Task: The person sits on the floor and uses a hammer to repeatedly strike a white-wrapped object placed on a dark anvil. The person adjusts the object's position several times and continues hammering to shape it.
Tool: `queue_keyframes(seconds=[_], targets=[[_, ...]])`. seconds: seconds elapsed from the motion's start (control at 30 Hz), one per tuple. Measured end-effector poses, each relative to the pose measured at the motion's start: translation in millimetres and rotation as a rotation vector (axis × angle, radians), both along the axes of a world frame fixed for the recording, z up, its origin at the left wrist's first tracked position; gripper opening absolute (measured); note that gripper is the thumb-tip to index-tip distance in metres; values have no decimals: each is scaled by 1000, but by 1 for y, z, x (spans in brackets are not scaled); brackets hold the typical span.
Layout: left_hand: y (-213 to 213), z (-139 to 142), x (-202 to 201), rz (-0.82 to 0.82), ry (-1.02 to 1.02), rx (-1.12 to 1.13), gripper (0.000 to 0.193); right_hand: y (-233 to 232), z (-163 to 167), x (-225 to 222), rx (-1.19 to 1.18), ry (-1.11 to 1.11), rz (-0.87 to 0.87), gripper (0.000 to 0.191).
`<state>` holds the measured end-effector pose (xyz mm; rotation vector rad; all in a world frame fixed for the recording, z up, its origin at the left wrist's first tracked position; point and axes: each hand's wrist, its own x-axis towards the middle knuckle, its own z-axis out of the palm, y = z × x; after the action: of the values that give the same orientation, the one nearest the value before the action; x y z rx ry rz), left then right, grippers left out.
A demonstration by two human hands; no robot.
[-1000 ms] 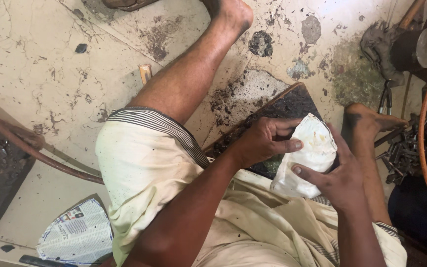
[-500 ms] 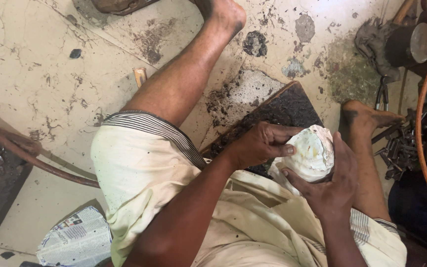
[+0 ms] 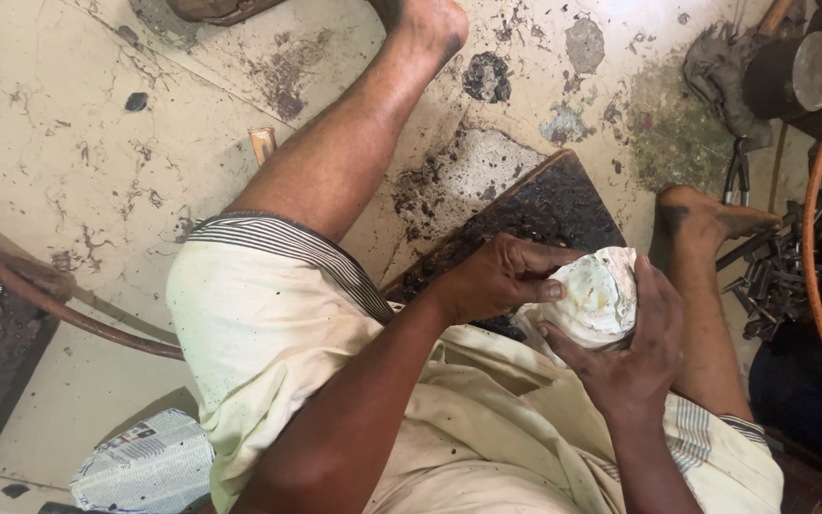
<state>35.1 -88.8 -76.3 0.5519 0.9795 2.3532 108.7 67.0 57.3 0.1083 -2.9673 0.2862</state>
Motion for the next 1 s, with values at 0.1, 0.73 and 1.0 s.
queue_keyframes(seconds=[0.1, 0.73, 1.0], targets=[[1, -1, 0, -14, 0, 5, 46, 1, 0, 1, 21, 5, 15, 111], [7, -8, 5, -116, -87, 48, 40, -6, 0, 11, -15, 35, -10, 107], [13, -15, 5, -79, -103, 39, 47, -10, -1, 17, -15, 17, -93, 117]])
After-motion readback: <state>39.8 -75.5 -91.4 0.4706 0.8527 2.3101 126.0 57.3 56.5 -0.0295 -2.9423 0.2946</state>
